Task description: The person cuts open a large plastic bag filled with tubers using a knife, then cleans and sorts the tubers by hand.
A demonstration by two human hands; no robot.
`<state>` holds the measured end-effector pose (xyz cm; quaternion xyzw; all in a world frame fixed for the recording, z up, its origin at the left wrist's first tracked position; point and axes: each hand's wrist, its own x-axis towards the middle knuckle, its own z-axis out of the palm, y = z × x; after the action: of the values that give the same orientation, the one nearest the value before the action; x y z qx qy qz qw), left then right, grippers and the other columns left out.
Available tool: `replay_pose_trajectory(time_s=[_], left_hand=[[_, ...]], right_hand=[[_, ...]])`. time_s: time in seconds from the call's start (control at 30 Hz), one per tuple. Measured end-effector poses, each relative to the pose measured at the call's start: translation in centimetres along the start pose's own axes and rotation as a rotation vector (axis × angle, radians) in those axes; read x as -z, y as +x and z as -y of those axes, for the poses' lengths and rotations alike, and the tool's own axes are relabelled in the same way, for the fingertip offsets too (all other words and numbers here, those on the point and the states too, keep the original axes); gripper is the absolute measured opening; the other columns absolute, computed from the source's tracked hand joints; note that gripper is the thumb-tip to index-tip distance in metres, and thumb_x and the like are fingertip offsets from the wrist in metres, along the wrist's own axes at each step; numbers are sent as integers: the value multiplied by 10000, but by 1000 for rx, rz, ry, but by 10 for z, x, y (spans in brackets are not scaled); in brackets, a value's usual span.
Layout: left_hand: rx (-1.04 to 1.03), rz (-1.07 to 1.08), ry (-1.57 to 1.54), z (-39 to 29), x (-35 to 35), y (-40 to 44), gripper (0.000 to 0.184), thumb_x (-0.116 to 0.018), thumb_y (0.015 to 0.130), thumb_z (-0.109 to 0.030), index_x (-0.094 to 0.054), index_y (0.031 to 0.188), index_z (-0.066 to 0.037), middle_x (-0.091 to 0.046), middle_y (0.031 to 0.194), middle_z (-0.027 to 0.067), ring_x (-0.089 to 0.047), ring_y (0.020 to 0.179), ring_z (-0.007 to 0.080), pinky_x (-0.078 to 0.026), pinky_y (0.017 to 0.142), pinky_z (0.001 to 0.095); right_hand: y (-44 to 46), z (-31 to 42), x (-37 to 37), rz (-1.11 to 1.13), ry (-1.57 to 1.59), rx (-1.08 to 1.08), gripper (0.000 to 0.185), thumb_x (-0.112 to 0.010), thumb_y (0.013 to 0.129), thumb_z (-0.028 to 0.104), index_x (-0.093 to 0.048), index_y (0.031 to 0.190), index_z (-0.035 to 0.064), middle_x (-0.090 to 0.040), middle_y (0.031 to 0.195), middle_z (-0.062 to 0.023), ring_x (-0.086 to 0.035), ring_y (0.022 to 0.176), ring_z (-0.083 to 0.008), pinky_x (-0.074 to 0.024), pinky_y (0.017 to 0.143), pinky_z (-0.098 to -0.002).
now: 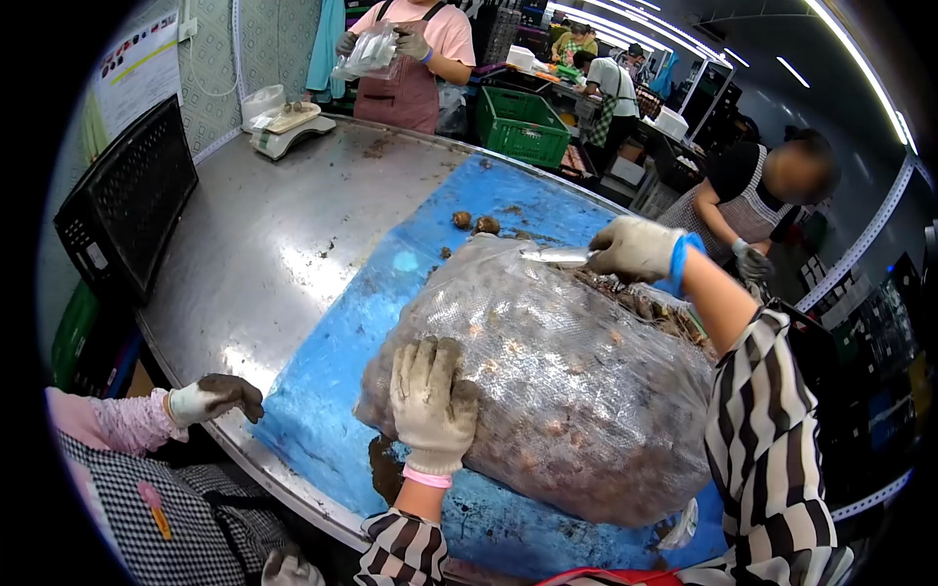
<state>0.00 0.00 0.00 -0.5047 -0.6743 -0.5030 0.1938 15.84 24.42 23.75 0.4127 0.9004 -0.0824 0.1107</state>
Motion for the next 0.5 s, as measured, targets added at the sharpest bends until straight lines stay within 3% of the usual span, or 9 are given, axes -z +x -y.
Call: replay_pose_trajectory(time_s=[0.03,0.07,0.1,0.17,0.2,0.3,0.33,0.43,0.5], left_hand=[[-9,-10,13,-3,4,0,568,-502,991,-477,-623,1335,-41,-609,1334,212,-547,1274,469,-392,1116,596],[-18,-23,27,-6,9,0,547,-499,996,-460,-634,1313,-35,-611,1328,214,-557,1261,472,-399,1110,595],[105,5,-13,-34,-5,-28,541,-498,999,-457,-638,1305,-34,-612,1324,214,-559,1258,470,-403,1107,593],[44,-16,16,-9,-7,-7,528,-494,1005,-451,-644,1288,-31,-614,1318,214,-564,1251,467,-412,1101,591],[11,-27,19,-1,-5,0,525,-494,1006,-450,-645,1285,-32,-615,1317,213,-565,1250,465,-414,1100,589],[14,-37,9,-5,-5,-6,517,-494,1008,-447,-649,1280,-35,-616,1316,210,-566,1250,460,-417,1100,585],[17,-36,5,-5,-5,-5,516,-494,1009,-448,-650,1281,-37,-616,1318,209,-566,1252,458,-416,1102,583],[13,-17,13,-2,-4,0,518,-496,1010,-454,-652,1276,-37,-617,1316,211,-566,1252,458,-416,1103,583],[22,-17,21,-3,-3,-1,521,-499,1009,-458,-653,1271,-35,-618,1314,213,-567,1250,458,-416,1103,583]], right_hand=[[-9,5,11,89,88,-71,404,-656,890,326,-753,1177,58,-708,752,-116,-647,577,-189,-531,538,-343],[-13,2,16,81,41,-103,393,-652,890,313,-756,1153,40,-688,726,-96,-609,525,-173,-489,477,-333],[-15,-1,15,167,-100,-183,409,-657,893,330,-750,1158,32,-703,773,-119,-646,595,-183,-520,541,-342],[2,-11,1,57,-80,-77,417,-658,897,327,-741,1175,28,-710,791,-121,-664,648,-190,-537,599,-351],[2,-8,2,78,-5,-136,429,-654,906,331,-730,1204,31,-723,821,-128,-675,695,-204,-544,647,-366],[4,-47,-10,12,-48,63,438,-650,917,336,-721,1223,30,-735,841,-136,-674,698,-217,-540,655,-376],[-6,-30,-3,91,-14,-76,446,-649,924,343,-716,1236,32,-742,863,-143,-675,711,-230,-542,680,-380],[-20,-6,5,90,-38,-97,438,-640,937,336,-713,1244,32,-745,868,-139,-672,709,-221,-547,689,-373],[-18,-26,2,52,-50,9,434,-640,941,338,-716,1238,32,-748,880,-138,-674,715,-213,-549,694,-368]])
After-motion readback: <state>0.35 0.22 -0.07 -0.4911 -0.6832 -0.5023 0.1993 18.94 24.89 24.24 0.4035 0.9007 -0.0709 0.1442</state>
